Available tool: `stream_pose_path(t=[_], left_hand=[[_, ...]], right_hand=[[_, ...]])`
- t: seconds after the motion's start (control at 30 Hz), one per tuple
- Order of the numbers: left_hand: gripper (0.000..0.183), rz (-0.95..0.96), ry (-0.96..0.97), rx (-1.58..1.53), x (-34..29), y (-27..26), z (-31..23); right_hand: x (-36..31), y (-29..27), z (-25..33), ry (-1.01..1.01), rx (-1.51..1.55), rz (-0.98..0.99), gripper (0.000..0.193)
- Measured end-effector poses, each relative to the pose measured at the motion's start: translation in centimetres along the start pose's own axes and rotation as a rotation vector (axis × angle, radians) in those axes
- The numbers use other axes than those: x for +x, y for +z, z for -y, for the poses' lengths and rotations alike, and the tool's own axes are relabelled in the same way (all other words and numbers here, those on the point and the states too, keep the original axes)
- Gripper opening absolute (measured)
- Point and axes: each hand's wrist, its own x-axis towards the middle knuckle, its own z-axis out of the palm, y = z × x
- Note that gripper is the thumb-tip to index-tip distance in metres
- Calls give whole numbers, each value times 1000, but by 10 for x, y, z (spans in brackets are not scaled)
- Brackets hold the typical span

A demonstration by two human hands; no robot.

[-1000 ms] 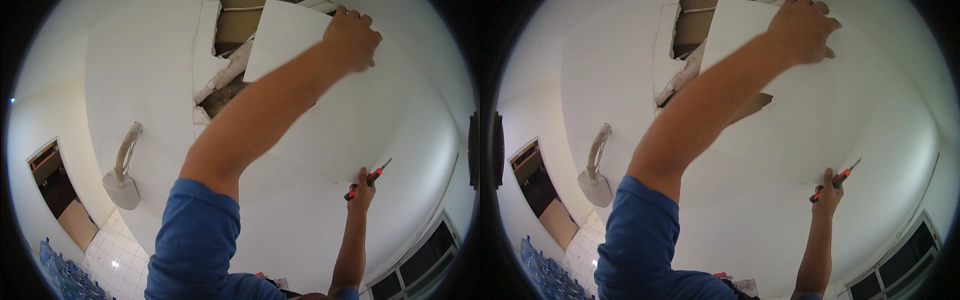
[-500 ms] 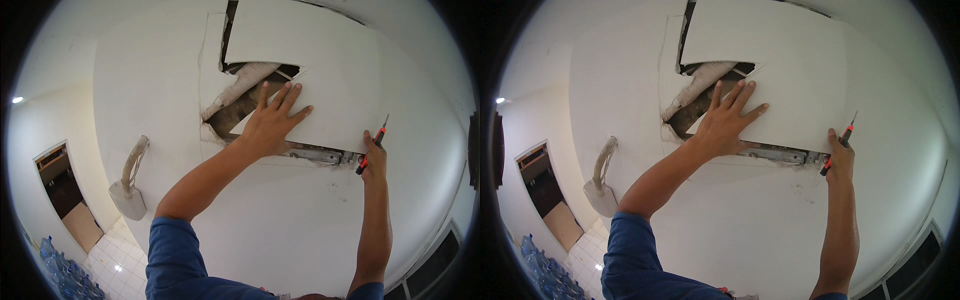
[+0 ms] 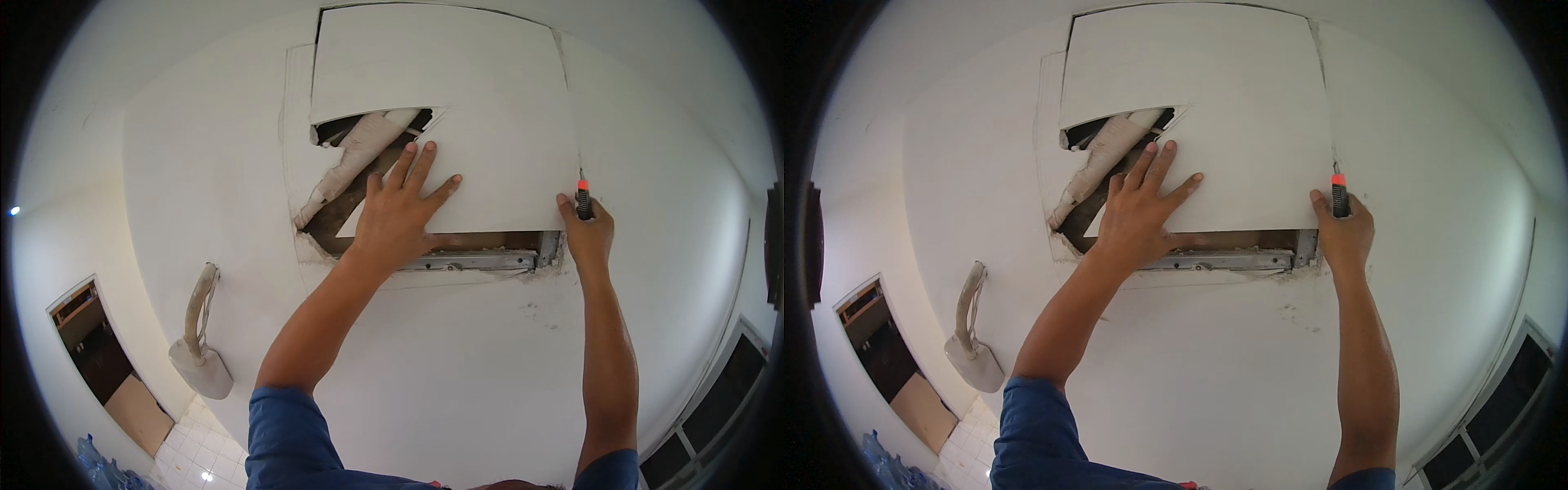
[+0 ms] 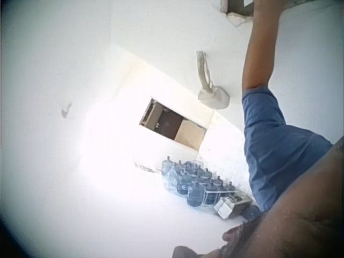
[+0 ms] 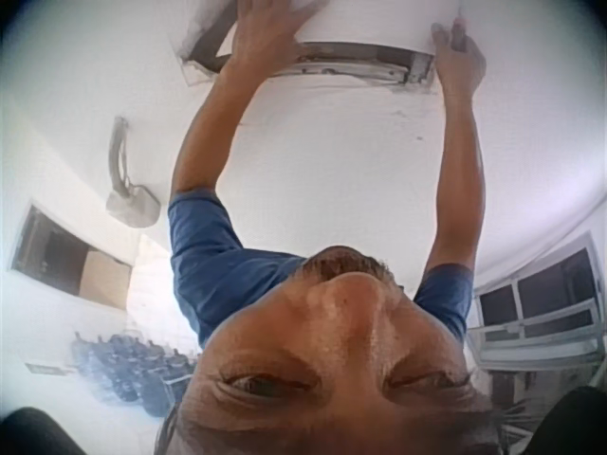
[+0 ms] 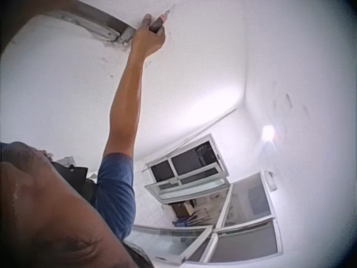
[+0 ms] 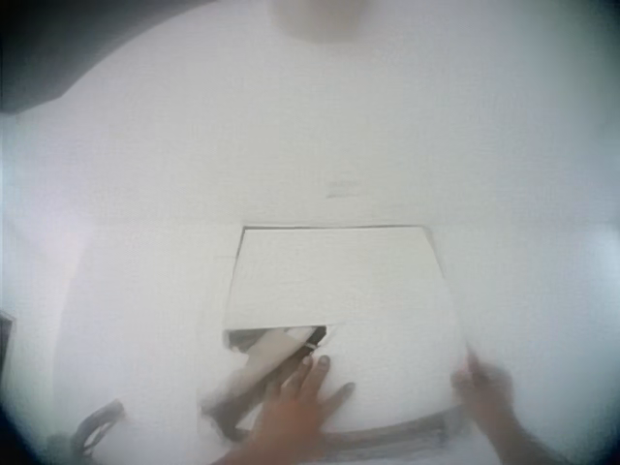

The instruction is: The person cuts a white ceiling panel with a utility knife, then fits it into a rectangular opening in the ceiling. The person adjusts the panel to align with the surrounding ceiling tiles.

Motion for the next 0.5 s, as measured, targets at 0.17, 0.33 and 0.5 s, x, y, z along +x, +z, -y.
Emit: stream_pose_path(t=[0.17,0.33,0.5], left_hand=[[86,-51,58,68,0,11,6],[87,-31,66,98,2,10,8],[86,11,38,133,2,13,6]], right_hand=[[5,-12,-3,-246,10,-22,40],[1,3,-3,-394,-41,104,60],[-10,-5,2,-485,-209,225,80]])
